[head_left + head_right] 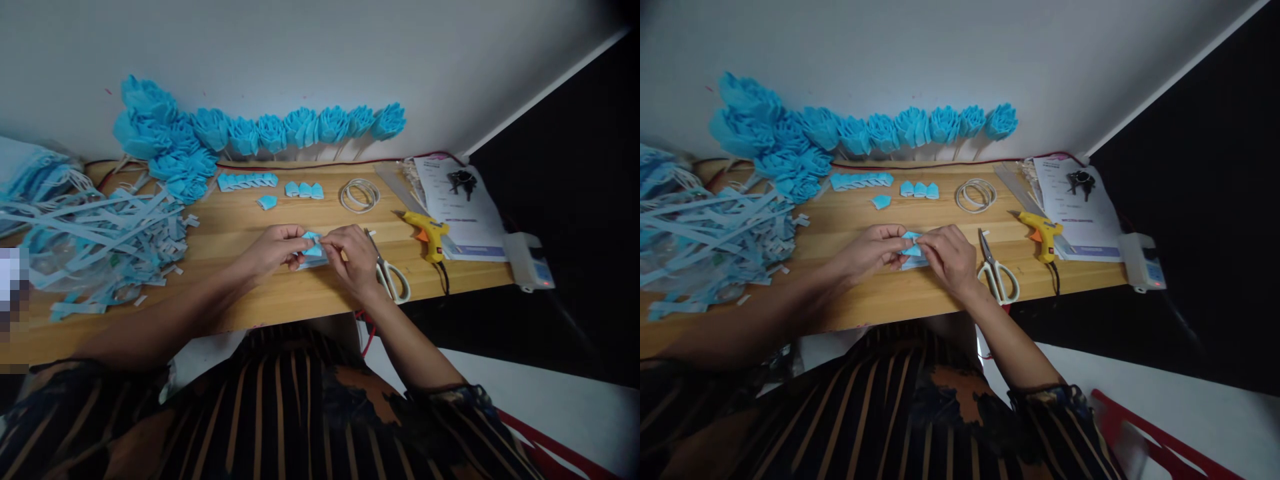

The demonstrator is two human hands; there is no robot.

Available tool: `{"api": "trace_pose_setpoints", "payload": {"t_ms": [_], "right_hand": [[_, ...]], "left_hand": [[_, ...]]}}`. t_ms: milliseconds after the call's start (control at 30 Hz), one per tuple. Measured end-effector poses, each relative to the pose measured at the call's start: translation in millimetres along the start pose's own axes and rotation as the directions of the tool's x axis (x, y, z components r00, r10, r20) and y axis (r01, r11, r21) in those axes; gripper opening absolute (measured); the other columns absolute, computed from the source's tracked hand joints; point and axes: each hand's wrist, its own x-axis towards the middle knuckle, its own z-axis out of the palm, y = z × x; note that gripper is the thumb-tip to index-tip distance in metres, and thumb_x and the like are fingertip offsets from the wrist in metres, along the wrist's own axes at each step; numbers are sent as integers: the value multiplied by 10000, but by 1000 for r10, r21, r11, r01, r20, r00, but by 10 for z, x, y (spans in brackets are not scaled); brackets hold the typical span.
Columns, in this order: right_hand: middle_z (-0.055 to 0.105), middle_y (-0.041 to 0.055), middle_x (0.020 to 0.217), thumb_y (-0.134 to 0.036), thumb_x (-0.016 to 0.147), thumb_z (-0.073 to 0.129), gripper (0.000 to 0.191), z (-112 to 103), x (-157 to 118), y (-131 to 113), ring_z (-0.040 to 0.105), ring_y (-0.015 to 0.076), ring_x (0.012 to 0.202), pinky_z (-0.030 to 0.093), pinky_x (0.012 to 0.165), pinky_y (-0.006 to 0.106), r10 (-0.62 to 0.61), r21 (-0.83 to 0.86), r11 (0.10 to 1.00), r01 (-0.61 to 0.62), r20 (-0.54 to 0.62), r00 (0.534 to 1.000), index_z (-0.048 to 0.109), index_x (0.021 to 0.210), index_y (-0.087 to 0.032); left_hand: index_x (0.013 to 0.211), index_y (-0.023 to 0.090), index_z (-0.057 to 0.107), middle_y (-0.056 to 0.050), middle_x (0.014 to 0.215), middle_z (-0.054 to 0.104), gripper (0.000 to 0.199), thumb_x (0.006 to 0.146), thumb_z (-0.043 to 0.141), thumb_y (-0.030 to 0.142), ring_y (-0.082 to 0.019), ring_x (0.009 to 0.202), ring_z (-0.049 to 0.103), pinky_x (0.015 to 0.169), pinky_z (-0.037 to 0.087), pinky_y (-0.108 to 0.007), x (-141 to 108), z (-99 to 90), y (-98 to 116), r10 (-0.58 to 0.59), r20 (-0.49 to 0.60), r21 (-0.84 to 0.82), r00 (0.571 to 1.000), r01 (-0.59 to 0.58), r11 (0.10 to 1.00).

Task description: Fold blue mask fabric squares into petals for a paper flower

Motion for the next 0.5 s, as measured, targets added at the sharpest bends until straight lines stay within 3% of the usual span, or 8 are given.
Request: {"api": "trace_pose_setpoints", "payload": {"t_ms": [500], "right_hand": [[728, 29, 867, -115, 977, 595, 154, -11, 21, -11, 638, 180, 797, 486, 695, 331, -7, 4, 1000, 6, 24, 1000, 637, 1060, -238]], "left_hand": [[723, 163, 638, 9, 600, 597, 127, 814, 723, 185, -75, 482, 520, 500, 406, -207, 10, -8, 11, -1, -3, -15, 1000, 1, 1000]]}}
